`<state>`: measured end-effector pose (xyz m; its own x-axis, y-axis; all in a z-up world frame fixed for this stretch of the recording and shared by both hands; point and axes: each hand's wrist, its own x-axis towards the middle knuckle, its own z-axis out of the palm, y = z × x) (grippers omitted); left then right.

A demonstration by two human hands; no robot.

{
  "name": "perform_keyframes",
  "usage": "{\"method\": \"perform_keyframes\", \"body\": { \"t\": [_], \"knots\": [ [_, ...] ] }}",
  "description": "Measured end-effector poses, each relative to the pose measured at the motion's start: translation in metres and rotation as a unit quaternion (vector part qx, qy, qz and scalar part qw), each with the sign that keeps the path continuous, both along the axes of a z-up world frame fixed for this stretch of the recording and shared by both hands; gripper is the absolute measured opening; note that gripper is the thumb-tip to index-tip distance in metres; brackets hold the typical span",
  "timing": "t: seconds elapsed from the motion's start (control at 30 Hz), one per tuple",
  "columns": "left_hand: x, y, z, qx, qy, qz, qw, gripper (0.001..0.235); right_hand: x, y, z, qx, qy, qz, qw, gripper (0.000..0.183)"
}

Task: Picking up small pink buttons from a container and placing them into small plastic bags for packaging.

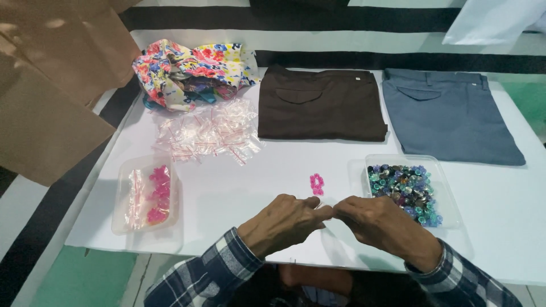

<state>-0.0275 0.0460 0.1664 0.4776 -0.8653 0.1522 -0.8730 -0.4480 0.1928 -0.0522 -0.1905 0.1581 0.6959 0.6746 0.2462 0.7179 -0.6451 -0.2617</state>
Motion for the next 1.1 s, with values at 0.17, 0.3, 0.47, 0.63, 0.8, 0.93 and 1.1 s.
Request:
{"method": "perform_keyframes", "body": {
  "t": [0.17,0.3,0.47,0.63,0.8,0.93,1.1],
  "knots": [
    [0.009,0.003,-0.008,0.028,0.004,0.027,0.999,0.020,0.000,0.001,-0.014,-0.037,-0.005,-0.007,0.999,0.030],
    [0.007,0.008,0.000,0.002,0.049,0.000,0.999,0.011,-0.003,0.006,-0.008,-0.011,0.027,-0.008,1.000,0.026],
    [0.010,0.011,-0.001,-0.014,0.073,-0.008,0.997,0.008,-0.004,0.015,-0.011,-0.010,0.004,0.003,1.000,0.019],
    [0.019,0.022,-0.004,-0.013,0.070,-0.017,0.997,0.017,0.000,0.019,-0.010,-0.033,-0.040,0.025,0.998,0.043],
    [0.029,0.027,-0.010,-0.009,0.123,0.008,0.992,0.027,0.010,0.024,-0.012,-0.010,0.035,0.019,0.999,0.017],
    [0.039,0.031,0.014,0.080,0.131,0.119,0.981,0.012,0.012,0.031,0.012,0.159,0.152,-0.119,0.968,0.023],
    [0.055,0.044,0.013,0.099,0.127,0.199,0.967,0.010,0.034,0.010,-0.059,0.053,0.134,-0.267,0.953,0.022]
  ]
}}
